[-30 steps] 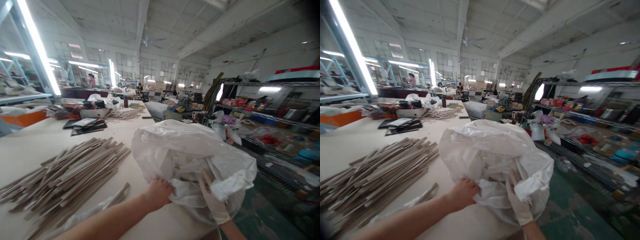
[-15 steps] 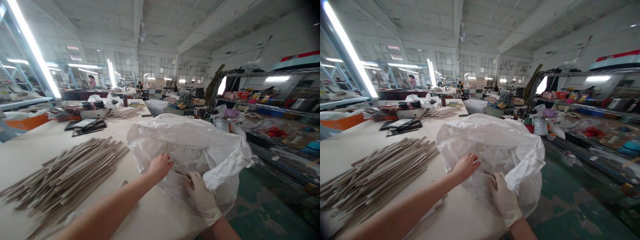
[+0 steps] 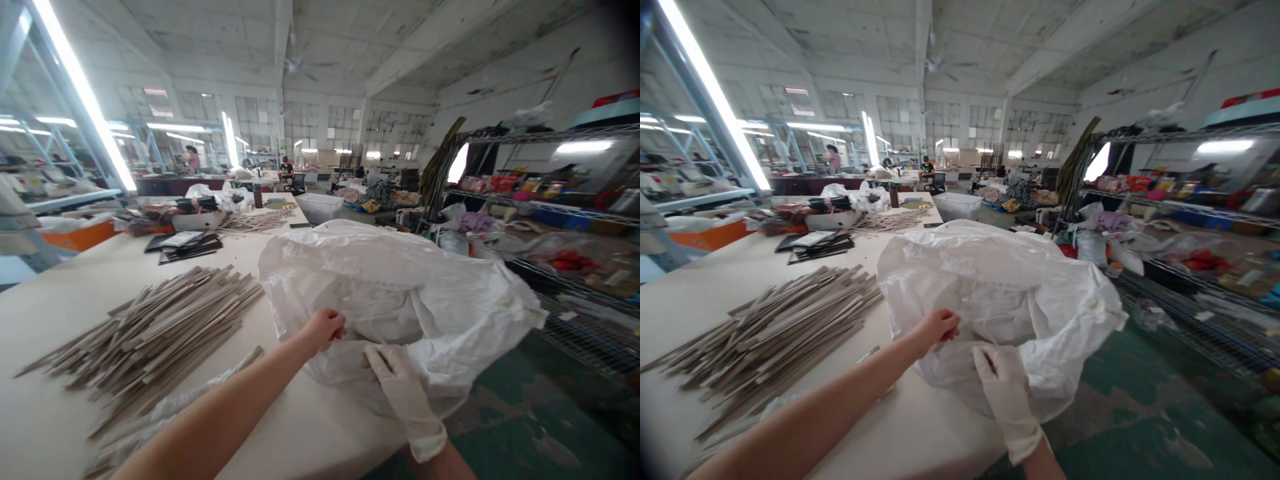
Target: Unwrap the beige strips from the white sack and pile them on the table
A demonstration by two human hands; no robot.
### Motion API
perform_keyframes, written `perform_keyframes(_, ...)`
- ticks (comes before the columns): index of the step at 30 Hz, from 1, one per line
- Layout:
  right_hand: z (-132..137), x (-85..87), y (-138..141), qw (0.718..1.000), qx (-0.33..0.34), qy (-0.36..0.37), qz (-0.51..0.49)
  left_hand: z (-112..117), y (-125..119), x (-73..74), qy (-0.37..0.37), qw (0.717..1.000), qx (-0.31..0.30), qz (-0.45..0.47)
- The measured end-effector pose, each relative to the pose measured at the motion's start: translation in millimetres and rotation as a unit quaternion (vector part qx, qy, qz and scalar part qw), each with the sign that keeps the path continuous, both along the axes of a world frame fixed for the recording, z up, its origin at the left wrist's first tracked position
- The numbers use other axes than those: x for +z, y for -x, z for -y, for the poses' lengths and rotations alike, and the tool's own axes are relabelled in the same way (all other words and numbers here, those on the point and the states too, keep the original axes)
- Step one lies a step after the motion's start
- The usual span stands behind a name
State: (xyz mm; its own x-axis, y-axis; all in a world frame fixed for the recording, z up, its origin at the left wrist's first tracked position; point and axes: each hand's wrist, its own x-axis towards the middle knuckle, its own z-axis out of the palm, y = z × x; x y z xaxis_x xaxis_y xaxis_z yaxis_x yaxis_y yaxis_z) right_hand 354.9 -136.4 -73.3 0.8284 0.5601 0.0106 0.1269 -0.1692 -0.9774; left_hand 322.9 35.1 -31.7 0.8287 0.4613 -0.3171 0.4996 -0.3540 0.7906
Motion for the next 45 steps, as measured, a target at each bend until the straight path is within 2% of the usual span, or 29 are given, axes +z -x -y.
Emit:
perform_keyframes(3, -27.2, 3.6, 14.8, 0.971, 0.103, -0.053, -0.211, 3.0, 17.4, 6.4, 0.041, 0.999, 0.007, 0.015)
perform_keyframes(6, -49.8, 0.4, 31.0, 0.934, 0.116, -0.155, -0.300, 11.4, 41.4, 3.1, 0.049, 0.999, 0.007, 0.023)
perform_keyframes(9, -61.7, -5.0, 47.4, 0.905, 0.124, -0.189, -0.361, 8.8, 76.3, 0.6, 0.046, 0.998, -0.017, 0.030)
perform_keyframes(10, -63.5, -7.6, 51.6, 0.900, 0.116, -0.185, -0.378, 1.7, 90.8, 1.6, 0.019, 0.999, -0.035, 0.034)
perform_keyframes(12, -65.9, -13.8, 56.5, 0.890, 0.097, -0.178, -0.408, -23.2, 123.6, 6.9, -0.128, 0.990, -0.055, -0.005)
perform_keyframes(13, -67.2, -16.8, 57.4, 0.884, 0.084, -0.178, -0.423, -40.0, 141.2, 10.7, -0.225, 0.972, -0.051, -0.044)
perform_keyframes(14, -69.0, -19.1, 57.7, 0.877, 0.072, -0.182, -0.439, -58.3, 159.0, 14.3, -0.344, 0.931, -0.029, -0.119)
perform_keyframes(15, -71.4, -20.5, 57.5, 0.869, 0.063, -0.191, -0.452, -77.1, 175.9, 17.1, -0.385, 0.909, -0.002, -0.160)
perform_keyframes(17, -77.7, -20.0, 57.2, 0.856, 0.047, -0.212, -0.470, -111.1, 204.4, 17.8, -0.415, 0.883, 0.033, -0.219)
perform_keyframes(19, -84.5, -16.2, 57.7, 0.846, 0.036, -0.224, -0.482, -134.4, 222.5, 11.4, -0.425, 0.866, 0.043, -0.260)
perform_keyframes(23, -91.7, -5.9, 61.4, 0.850, 0.050, -0.235, -0.469, -147.8, 234.0, -8.2, -0.448, 0.847, 0.030, -0.283)
perform_keyframes(27, -90.5, 4.0, 66.3, 0.867, 0.068, -0.223, -0.441, -148.2, 236.3, -12.9, -0.475, 0.836, 0.010, -0.274)
perform_keyframes(29, -90.3, 7.6, 67.9, 0.866, 0.062, -0.225, -0.442, -148.1, 235.6, -7.2, -0.484, 0.835, 0.002, -0.263)
perform_keyframes(32, -91.7, 9.8, 68.0, 0.859, 0.044, -0.247, -0.446, -135.2, 230.6, 11.0, -0.500, 0.833, 0.008, -0.236)
perform_keyframes(34, -93.0, 10.1, 67.6, 0.849, 0.038, -0.260, -0.458, -112.7, 226.5, 27.1, -0.492, 0.853, 0.006, -0.176)
perform_keyframes(35, -93.6, 10.2, 67.6, 0.842, 0.037, -0.266, -0.469, -98.0, 224.9, 35.2, -0.469, 0.874, 0.001, -0.125)
perform_keyframes(37, -94.8, 10.9, 68.4, 0.825, 0.037, -0.278, -0.491, -66.6, 222.6, 48.7, -0.377, 0.925, -0.036, -0.034)
perform_keyframes(40, -95.8, 13.2, 71.3, 0.816, 0.030, -0.288, -0.500, -29.9, 220.7, 57.0, -0.288, 0.957, -0.038, -0.005)
perform_keyframes(42, -95.3, 15.1, 74.3, 0.828, 0.024, -0.287, -0.481, -18.1, 219.5, 54.8, -0.274, 0.961, -0.030, -0.008)
perform_keyframes(45, -93.3, 16.9, 82.7, 0.882, 0.016, -0.277, -0.381, -14.5, 215.3, 47.5, -0.260, 0.965, -0.028, -0.015)
